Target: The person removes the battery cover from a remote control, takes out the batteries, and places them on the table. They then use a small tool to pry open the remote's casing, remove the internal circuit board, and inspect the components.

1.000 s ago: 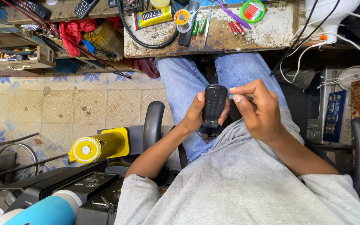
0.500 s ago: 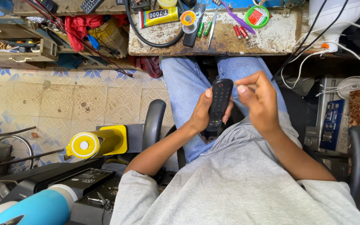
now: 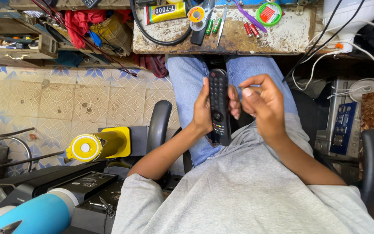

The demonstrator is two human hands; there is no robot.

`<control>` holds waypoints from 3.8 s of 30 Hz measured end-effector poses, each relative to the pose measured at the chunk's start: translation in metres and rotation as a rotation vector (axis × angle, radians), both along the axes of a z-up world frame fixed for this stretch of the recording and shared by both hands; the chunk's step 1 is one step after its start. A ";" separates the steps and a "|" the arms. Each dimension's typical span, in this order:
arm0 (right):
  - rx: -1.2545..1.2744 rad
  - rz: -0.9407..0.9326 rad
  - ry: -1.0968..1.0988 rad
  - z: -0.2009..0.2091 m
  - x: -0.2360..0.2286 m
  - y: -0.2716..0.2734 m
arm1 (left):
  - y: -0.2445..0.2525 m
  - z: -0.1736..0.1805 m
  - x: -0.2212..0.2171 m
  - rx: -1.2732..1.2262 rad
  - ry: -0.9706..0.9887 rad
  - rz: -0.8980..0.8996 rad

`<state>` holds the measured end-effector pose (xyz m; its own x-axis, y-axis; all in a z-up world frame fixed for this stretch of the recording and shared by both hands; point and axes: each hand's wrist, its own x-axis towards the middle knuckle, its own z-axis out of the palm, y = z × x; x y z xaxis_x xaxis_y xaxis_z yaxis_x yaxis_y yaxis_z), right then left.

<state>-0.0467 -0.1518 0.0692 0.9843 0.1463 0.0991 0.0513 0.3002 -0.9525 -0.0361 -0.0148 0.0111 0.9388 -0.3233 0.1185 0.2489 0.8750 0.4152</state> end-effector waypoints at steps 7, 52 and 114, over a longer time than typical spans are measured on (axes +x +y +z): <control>-0.154 -0.014 -0.091 -0.005 -0.009 0.019 | 0.008 0.016 0.000 0.011 0.126 0.033; -0.041 0.223 0.110 -0.066 0.027 0.005 | 0.016 -0.055 0.045 -0.020 0.290 0.254; -1.022 0.207 -0.148 -0.069 0.011 -0.002 | 0.015 -0.014 0.054 0.331 0.414 0.623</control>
